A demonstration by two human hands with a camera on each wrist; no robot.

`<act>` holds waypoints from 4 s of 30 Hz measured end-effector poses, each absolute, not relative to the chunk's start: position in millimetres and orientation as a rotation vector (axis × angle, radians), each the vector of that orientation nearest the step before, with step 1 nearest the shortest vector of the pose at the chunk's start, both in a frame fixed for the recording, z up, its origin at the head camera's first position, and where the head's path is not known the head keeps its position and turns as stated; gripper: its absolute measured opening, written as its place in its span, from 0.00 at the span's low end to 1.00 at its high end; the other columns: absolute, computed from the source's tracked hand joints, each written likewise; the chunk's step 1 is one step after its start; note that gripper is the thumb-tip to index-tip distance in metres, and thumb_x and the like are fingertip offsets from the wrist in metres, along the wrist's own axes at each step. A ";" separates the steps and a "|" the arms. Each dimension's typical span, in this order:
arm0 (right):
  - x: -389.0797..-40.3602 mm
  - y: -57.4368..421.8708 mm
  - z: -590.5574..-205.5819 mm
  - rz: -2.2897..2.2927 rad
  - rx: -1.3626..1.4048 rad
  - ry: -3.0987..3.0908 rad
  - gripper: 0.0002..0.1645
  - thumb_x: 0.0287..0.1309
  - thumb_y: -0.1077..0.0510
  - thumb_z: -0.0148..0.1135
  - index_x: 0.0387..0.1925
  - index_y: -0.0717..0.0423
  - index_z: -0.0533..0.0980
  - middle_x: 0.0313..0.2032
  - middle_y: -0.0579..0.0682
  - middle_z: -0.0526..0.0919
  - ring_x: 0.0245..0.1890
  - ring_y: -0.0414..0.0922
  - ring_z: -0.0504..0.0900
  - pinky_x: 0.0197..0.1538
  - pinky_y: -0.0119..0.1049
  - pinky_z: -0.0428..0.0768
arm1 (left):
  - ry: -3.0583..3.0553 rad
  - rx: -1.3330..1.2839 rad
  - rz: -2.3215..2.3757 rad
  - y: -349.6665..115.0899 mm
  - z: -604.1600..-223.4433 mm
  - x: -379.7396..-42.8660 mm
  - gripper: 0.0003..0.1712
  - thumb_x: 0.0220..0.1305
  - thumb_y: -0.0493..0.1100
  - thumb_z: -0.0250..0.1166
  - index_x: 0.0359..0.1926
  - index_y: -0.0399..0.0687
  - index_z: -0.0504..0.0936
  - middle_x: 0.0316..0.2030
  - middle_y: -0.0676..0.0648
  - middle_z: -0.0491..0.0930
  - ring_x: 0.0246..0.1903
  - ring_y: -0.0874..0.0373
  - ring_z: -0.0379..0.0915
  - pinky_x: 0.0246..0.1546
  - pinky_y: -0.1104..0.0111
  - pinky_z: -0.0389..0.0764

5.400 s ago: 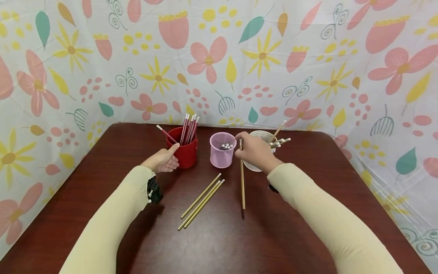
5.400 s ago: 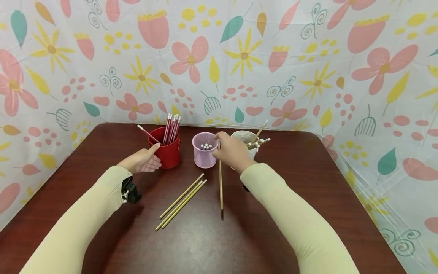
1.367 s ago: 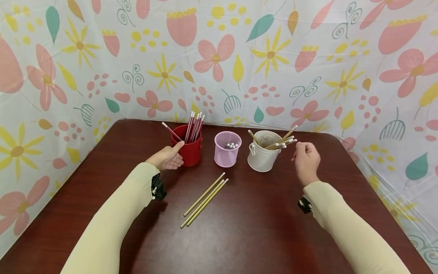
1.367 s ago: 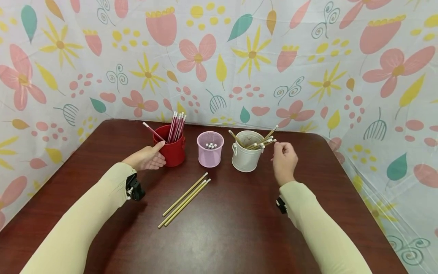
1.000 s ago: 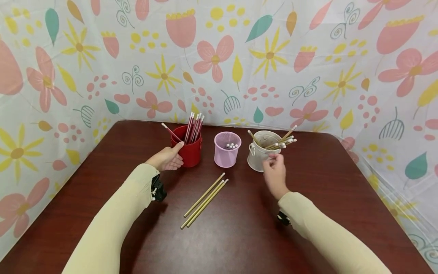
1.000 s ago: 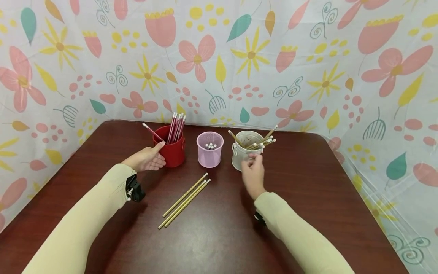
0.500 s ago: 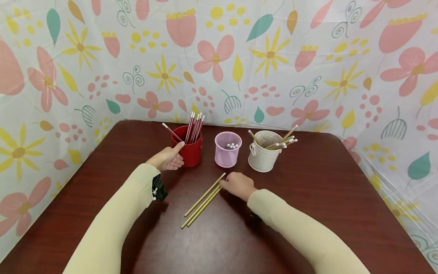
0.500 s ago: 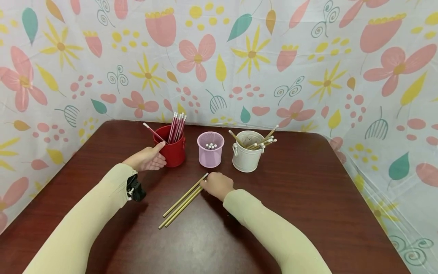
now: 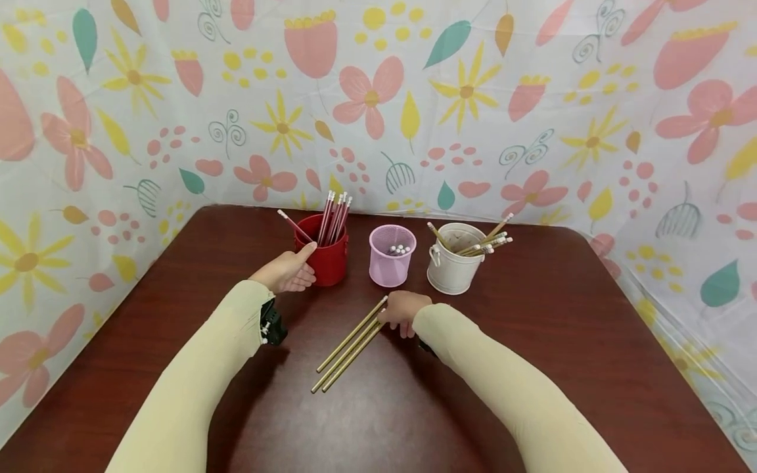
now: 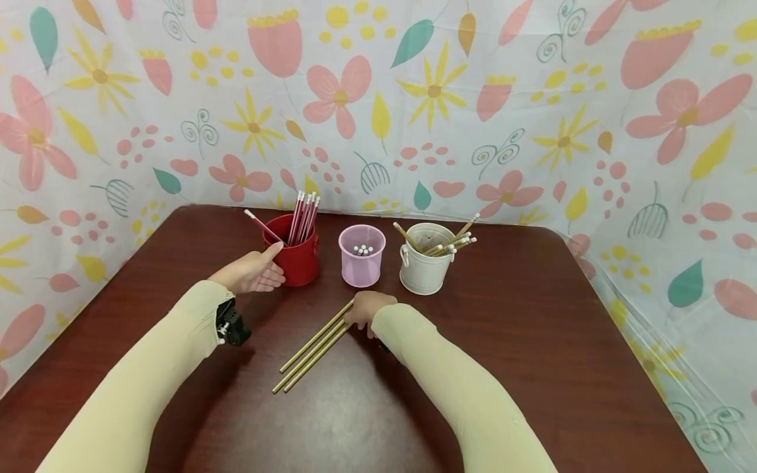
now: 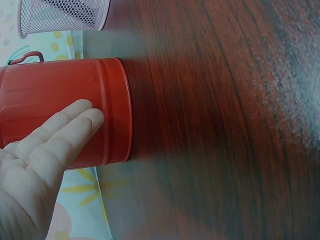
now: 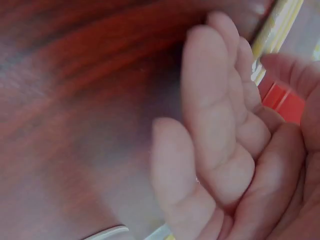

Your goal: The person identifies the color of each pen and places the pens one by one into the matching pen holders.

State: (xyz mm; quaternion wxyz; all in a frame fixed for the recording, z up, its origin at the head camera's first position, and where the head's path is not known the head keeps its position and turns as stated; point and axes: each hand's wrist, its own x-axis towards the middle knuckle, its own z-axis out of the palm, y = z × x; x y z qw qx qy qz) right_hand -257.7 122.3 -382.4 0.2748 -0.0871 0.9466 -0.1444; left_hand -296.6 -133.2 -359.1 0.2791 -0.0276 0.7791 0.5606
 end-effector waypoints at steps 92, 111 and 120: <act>-278.8 300.0 -266.9 -1.715 0.051 3.231 0.14 0.57 0.59 0.55 0.33 0.67 0.81 0.17 0.20 0.74 0.21 0.21 0.76 0.27 0.17 0.71 | 2.073 -0.066 1.497 -137.5 -362.2 -295.1 0.45 0.74 0.61 0.35 0.63 0.15 0.58 0.61 0.23 0.64 0.62 0.34 0.63 0.60 0.53 0.66; -298.0 279.3 -321.3 -1.949 0.423 3.135 0.18 0.55 0.55 0.59 0.11 0.49 0.72 0.08 0.30 0.64 0.16 0.35 0.61 0.23 0.30 0.59 | 2.095 -0.082 1.500 -136.4 -357.1 -298.2 0.44 0.74 0.61 0.36 0.62 0.18 0.60 0.60 0.24 0.65 0.61 0.35 0.64 0.61 0.54 0.67; -297.5 274.5 -330.5 -2.383 0.523 2.556 0.24 0.63 0.55 0.55 0.10 0.49 0.73 0.11 0.37 0.70 0.14 0.31 0.66 0.20 0.24 0.66 | 2.091 -0.078 1.495 -136.0 -357.8 -298.5 0.45 0.74 0.61 0.36 0.62 0.18 0.60 0.60 0.24 0.65 0.61 0.35 0.64 0.61 0.55 0.67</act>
